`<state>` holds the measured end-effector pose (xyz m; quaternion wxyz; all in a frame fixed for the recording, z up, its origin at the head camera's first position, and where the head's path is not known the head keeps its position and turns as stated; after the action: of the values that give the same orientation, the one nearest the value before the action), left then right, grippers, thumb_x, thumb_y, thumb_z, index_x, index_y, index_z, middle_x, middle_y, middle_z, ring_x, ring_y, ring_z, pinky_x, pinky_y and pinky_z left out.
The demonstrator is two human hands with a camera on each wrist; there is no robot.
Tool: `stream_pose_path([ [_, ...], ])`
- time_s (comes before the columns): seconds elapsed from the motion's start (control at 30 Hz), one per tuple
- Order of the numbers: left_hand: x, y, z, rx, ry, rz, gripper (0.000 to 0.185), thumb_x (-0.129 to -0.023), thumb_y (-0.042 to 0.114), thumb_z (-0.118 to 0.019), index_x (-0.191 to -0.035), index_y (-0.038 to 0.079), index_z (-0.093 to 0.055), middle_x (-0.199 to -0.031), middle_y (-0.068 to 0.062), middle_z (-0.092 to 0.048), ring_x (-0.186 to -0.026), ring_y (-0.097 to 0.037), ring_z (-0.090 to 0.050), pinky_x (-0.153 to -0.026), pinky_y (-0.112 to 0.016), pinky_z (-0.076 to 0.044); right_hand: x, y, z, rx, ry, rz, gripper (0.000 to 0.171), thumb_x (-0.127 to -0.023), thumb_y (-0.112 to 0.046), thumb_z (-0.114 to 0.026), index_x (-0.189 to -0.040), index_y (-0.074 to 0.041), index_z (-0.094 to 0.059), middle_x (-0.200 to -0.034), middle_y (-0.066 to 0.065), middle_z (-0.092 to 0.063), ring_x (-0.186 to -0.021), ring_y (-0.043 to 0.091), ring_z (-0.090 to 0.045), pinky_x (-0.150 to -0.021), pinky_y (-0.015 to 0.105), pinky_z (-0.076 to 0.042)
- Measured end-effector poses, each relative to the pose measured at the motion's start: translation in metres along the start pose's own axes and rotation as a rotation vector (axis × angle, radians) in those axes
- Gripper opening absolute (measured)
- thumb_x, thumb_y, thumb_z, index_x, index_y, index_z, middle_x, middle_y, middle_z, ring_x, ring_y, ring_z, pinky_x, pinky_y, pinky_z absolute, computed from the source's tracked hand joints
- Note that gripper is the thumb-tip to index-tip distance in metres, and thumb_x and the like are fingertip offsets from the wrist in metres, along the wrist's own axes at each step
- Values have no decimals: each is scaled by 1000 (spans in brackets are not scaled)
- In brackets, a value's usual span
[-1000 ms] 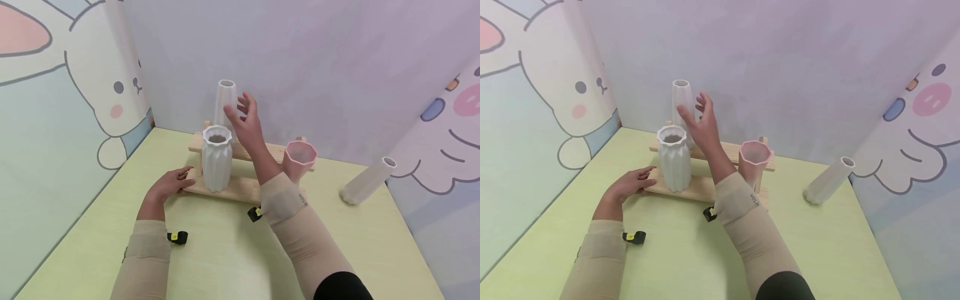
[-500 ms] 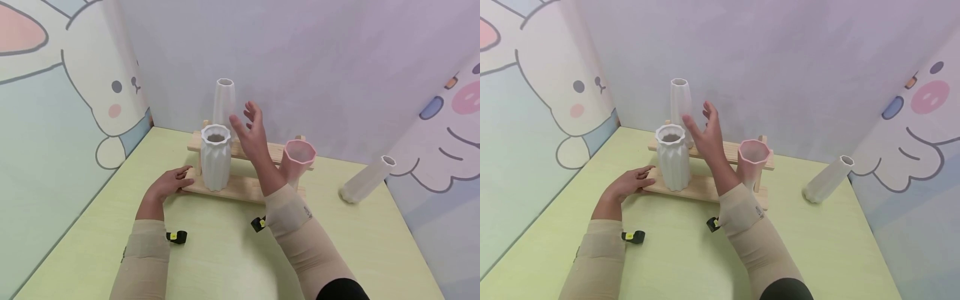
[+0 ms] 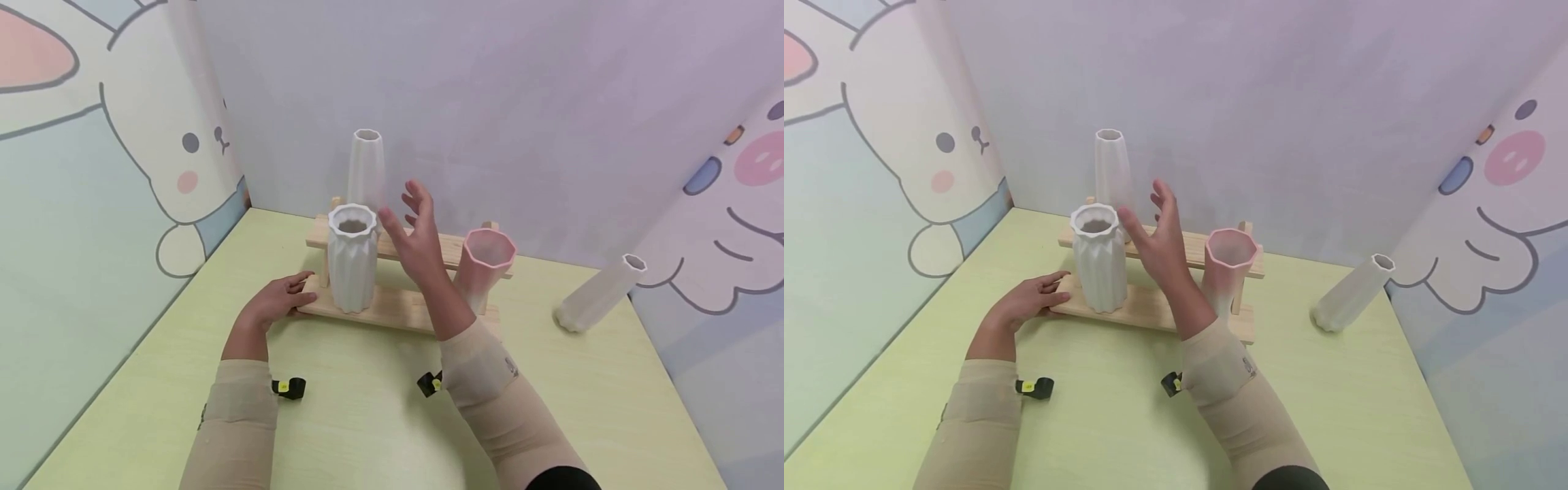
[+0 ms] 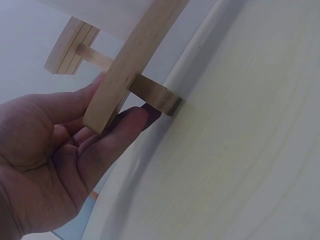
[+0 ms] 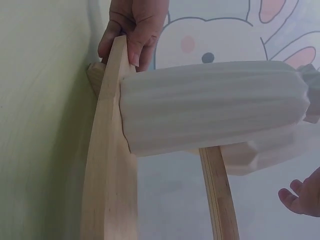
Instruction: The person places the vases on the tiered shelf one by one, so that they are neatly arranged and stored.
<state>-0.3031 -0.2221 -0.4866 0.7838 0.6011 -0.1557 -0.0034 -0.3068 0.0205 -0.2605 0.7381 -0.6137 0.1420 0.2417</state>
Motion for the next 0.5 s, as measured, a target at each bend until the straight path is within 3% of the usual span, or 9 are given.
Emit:
stream_pose_path([
  [0.27,1,-1,1,-19,3,12,73,-87,30,-65,-148,18,-27,-150,-14,-21,-117,-23,-50,-82,-37,-51,13,-4,4,-13,8,58,70,-90,-30,-59,-143,-1,-23,-145,10,-33,-131,31,-32,-103,48,-29],
  [0.5,2,-2,1,-32,-1,11,74,-87,32,-65,-148,18,-26,-150,-15,-19,-115,-23,-52,-81,-36,-51,25,-2,5,-51,-34,62,74,-90,-38,-58,-143,-1,-21,-145,9,-31,-132,30,-31,-103,51,-27],
])
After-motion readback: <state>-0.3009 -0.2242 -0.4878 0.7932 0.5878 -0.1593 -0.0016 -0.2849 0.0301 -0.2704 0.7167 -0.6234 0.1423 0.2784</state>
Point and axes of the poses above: each hand's wrist, its own x-axis away from the middle knuckle, its own z-axis out of the back of the hand, y = z × x, the point moved 9 cm from there along -x, towards the middle knuckle
